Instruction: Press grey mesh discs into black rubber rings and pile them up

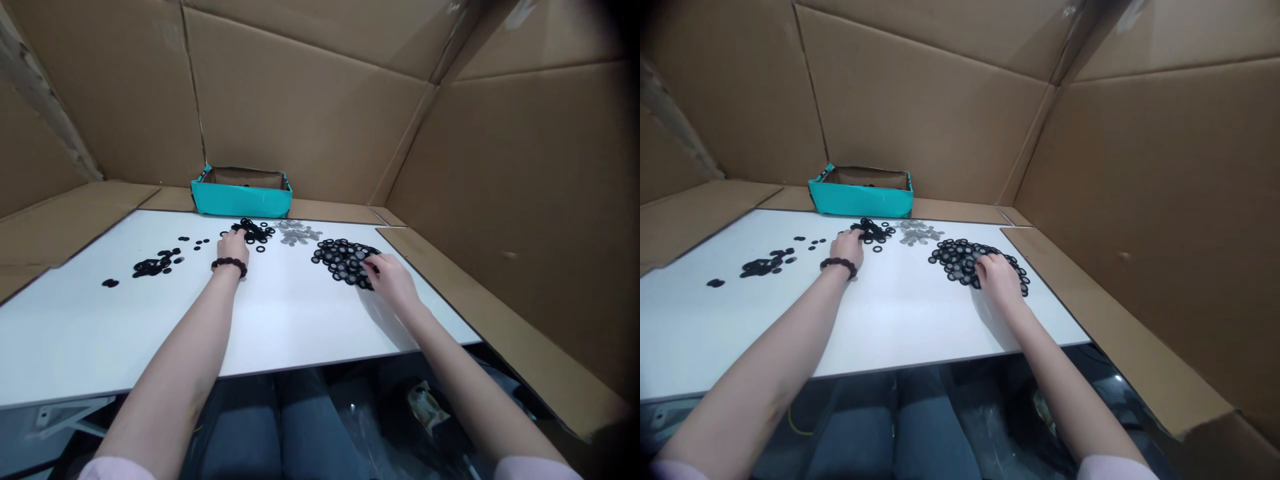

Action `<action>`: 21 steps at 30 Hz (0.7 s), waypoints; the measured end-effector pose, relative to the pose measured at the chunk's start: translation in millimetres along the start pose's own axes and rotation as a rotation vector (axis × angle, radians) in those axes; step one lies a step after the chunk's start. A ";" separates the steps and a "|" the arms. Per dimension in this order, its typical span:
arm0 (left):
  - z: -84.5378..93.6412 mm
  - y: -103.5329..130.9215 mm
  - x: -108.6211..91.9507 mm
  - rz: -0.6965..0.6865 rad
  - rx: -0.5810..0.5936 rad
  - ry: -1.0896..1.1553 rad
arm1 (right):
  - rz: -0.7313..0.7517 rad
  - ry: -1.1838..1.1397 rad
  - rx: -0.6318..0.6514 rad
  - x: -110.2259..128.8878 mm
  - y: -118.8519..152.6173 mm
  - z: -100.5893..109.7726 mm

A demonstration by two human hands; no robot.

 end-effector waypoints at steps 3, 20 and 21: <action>3.4 -1.9 1.5 0.011 -0.032 0.023 | 0.028 -0.077 0.020 18.5 -27.4 -4.9; 4.6 -30.4 41.5 0.262 -0.153 0.584 | 0.073 -0.143 0.209 82.1 -137.3 -66.1; 2.4 -32.4 44.0 0.264 -0.158 0.616 | 0.059 -0.155 0.222 79.0 -140.8 -70.3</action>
Point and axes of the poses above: each hand's wrist, its own y-axis away from the middle knuckle, its own z-axis out of the back of the hand, x = y × z, the point moved 8 cm from there along -y, towards the middle knuckle, and after that the axes turned 10 degrees about z, right-handed, at the moved point
